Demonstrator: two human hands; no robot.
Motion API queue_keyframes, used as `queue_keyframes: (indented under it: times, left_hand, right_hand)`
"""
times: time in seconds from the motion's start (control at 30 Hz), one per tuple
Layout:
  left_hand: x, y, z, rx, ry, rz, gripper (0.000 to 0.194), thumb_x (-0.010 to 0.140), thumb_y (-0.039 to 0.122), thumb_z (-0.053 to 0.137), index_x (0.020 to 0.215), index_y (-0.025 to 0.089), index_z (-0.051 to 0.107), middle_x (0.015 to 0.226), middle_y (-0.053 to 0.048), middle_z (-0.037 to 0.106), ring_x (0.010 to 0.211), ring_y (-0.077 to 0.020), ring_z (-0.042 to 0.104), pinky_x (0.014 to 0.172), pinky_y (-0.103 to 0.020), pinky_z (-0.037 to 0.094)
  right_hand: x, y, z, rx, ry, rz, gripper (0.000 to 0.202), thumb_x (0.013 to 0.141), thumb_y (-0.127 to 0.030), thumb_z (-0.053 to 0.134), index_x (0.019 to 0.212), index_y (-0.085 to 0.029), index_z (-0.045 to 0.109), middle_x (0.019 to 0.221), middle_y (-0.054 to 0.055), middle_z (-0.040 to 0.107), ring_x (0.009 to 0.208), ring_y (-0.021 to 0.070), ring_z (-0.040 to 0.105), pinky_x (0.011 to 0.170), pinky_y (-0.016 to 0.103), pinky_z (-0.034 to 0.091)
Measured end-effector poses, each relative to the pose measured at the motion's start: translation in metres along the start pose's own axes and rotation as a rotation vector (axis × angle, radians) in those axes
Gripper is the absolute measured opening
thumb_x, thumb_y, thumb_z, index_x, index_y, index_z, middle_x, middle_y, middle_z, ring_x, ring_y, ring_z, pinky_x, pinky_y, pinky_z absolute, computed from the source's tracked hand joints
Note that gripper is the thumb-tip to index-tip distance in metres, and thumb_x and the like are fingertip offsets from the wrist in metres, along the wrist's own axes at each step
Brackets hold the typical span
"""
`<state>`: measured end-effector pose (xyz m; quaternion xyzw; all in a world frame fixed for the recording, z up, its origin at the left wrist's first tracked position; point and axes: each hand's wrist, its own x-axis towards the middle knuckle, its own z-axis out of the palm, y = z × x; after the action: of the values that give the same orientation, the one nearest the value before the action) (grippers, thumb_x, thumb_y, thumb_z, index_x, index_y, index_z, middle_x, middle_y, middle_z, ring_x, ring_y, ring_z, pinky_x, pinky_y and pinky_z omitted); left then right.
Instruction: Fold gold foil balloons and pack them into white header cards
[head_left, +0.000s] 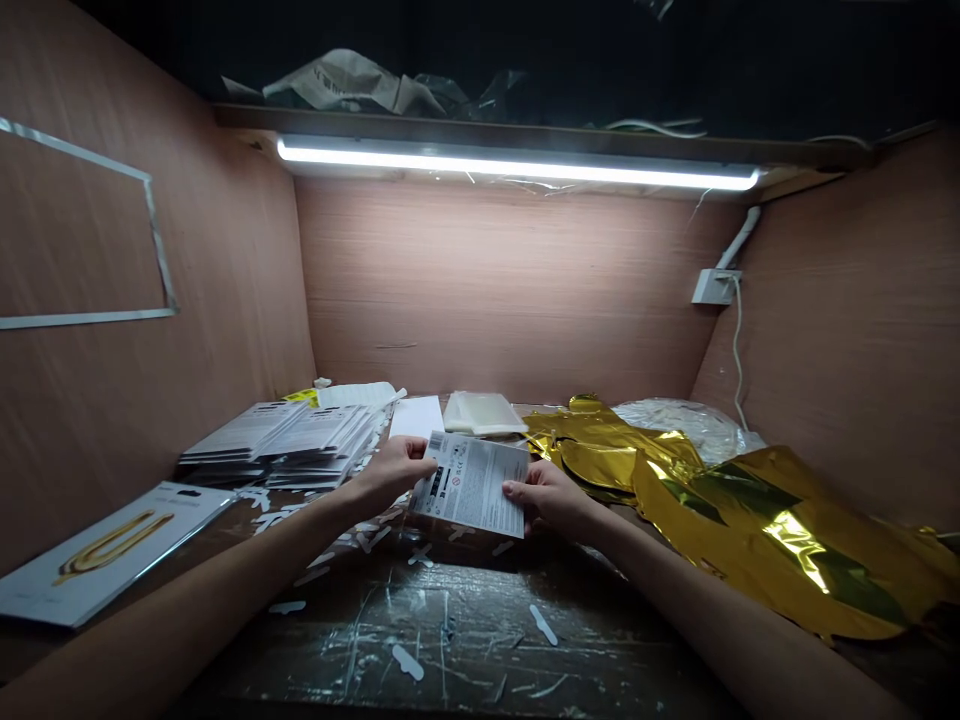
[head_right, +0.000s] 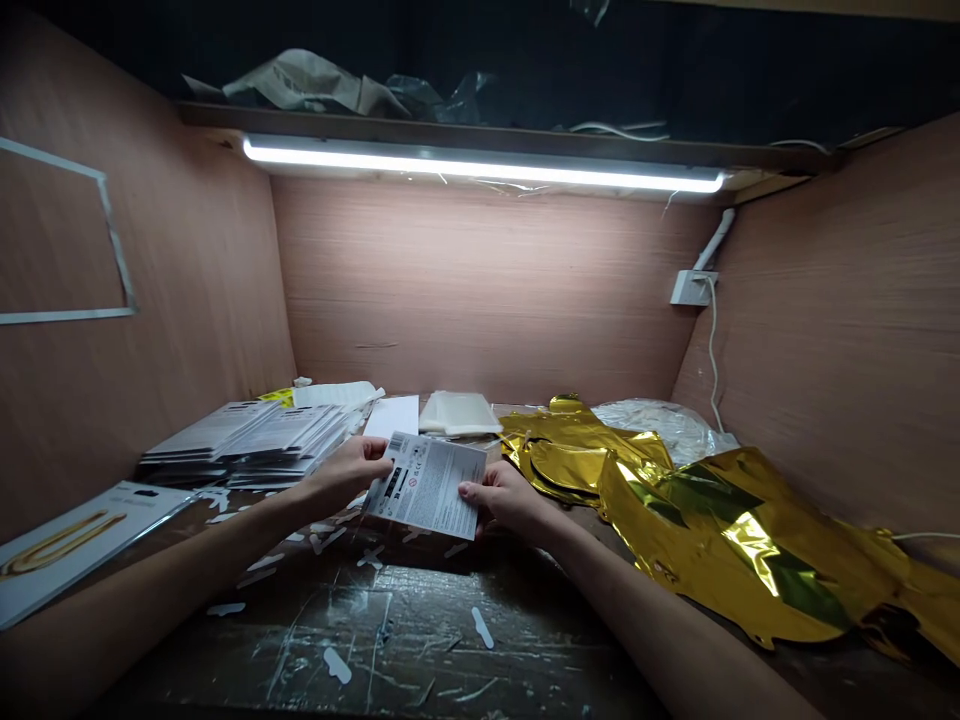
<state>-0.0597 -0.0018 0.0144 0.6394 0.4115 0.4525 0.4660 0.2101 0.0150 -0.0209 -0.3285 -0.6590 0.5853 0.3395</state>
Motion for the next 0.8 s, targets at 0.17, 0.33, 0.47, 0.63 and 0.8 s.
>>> queue_keyframes:
  times: [0.17, 0.33, 0.47, 0.63, 0.8]
  left_hand:
    - [-0.006, 0.000, -0.007, -0.182, -0.291, -0.222, 0.023, 0.073, 0.025, 0.075, 0.092, 0.012, 0.073, 0.090, -0.012, 0.075, 0.073, -0.0208, 0.071, 0.058, -0.028, 0.056]
    - [-0.002, 0.003, -0.016, -0.272, -0.310, -0.182, 0.033, 0.079, 0.037, 0.084, 0.093, 0.009, 0.073, 0.080, -0.010, 0.072, 0.057, -0.0134, 0.066, 0.050, -0.022, 0.055]
    - [0.004, -0.002, -0.018, -0.360, -0.275, -0.136, 0.038, 0.073, 0.040, 0.090, 0.086, 0.009, 0.075, 0.078, -0.009, 0.073, 0.061, -0.0104, 0.067, 0.058, -0.016, 0.056]
    - [0.001, -0.001, -0.020, -0.210, -0.340, -0.168, 0.037, 0.076, 0.043, 0.087, 0.090, 0.010, 0.077, 0.073, -0.010, 0.073, 0.055, -0.0141, 0.065, 0.046, -0.020, 0.053]
    - [0.004, 0.015, -0.017, 0.189, -0.301, -0.187, 0.040, 0.088, 0.051, 0.067, 0.088, 0.012, 0.078, 0.085, -0.015, 0.076, 0.068, -0.0216, 0.071, 0.042, -0.021, 0.049]
  right_hand:
    - [-0.002, -0.008, -0.012, 0.149, -0.006, 0.033, 0.039, 0.066, -0.045, 0.086, 0.078, -0.011, 0.070, 0.066, 0.004, 0.068, 0.052, 0.0124, 0.059, 0.046, 0.022, 0.045]
    - [-0.007, -0.021, -0.024, 0.170, -0.086, -0.052, 0.036, 0.068, -0.042, 0.085, 0.077, -0.011, 0.071, 0.065, 0.004, 0.065, 0.054, 0.0117, 0.057, 0.048, 0.023, 0.044]
    - [-0.010, -0.024, -0.031, 0.194, -0.100, -0.110, 0.037, 0.070, -0.044, 0.084, 0.069, -0.012, 0.066, 0.057, 0.000, 0.057, 0.047, 0.0097, 0.050, 0.044, 0.023, 0.041]
    - [-0.009, -0.022, -0.035, 0.195, -0.125, -0.104, 0.037, 0.069, -0.043, 0.085, 0.072, -0.011, 0.067, 0.060, 0.001, 0.059, 0.049, 0.0107, 0.053, 0.044, 0.023, 0.041]
    - [-0.004, -0.014, -0.038, 0.176, -0.141, -0.102, 0.034, 0.072, -0.043, 0.082, 0.074, -0.012, 0.067, 0.063, 0.002, 0.060, 0.052, 0.0109, 0.053, 0.047, 0.024, 0.043]
